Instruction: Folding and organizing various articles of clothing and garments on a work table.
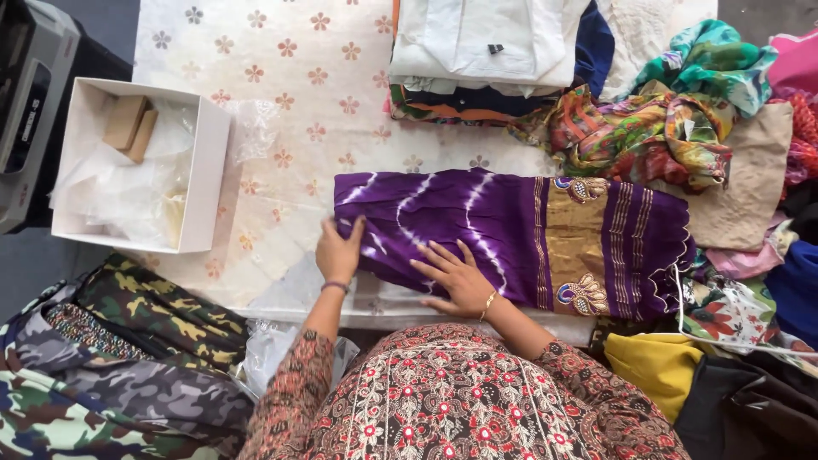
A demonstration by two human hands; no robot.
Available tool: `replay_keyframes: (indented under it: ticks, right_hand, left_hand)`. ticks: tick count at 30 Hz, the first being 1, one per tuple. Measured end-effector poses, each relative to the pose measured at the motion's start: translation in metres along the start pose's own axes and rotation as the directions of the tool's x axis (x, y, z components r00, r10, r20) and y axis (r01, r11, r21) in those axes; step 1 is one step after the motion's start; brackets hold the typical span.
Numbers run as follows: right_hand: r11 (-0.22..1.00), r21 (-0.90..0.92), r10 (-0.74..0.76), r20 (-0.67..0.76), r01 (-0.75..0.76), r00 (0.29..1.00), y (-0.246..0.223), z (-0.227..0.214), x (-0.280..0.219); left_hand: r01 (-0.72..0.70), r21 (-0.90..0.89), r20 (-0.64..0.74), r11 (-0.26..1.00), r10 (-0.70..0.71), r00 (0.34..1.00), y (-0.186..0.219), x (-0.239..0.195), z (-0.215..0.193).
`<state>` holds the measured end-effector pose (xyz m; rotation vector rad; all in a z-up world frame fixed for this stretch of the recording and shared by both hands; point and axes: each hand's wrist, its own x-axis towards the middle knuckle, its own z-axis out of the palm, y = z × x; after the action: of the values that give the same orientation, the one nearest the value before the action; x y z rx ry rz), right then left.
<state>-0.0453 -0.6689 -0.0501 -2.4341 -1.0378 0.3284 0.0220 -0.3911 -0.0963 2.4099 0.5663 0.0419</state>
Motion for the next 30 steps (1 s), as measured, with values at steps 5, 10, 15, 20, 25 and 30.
replay_keyframes:
  ticks: [5,10,15,20,25,30]
  right_hand:
    - [0.998,0.010,0.064,0.187,-0.068,0.980,0.010,-0.002,-0.006]
    - [0.827,0.561,-0.001,0.048,-0.026,0.999,0.023,-0.026,0.009]
    - [0.843,0.538,-0.070,0.145,-0.019,0.987,0.019,-0.018,0.047]
    - [0.955,0.270,-0.160,0.137,0.119,0.978,-0.012,0.001,0.081]
    - [1.000,-0.029,0.005,0.043,-0.004,0.999,-0.032,-0.004,0.055]
    - [0.922,-0.199,0.358,0.119,-0.331,0.926,-0.007,0.016,0.015]
  left_hand:
    - [0.048,-0.043,0.283,0.998,-0.034,0.959,-0.040,0.013,0.018]
    - [0.354,-0.811,0.501,0.465,0.239,0.832,0.012,0.045,-0.038]
    - [0.299,-0.804,0.511,0.513,0.340,0.790,-0.012,0.082,-0.050]
    - [0.124,-0.643,0.373,0.755,0.167,0.913,-0.068,0.103,-0.049]
    - [-0.656,0.118,-0.101,0.745,0.666,0.739,-0.006,0.017,-0.077]
    - [-0.357,-0.220,0.502,0.908,0.419,0.756,-0.012,-0.087,-0.023]
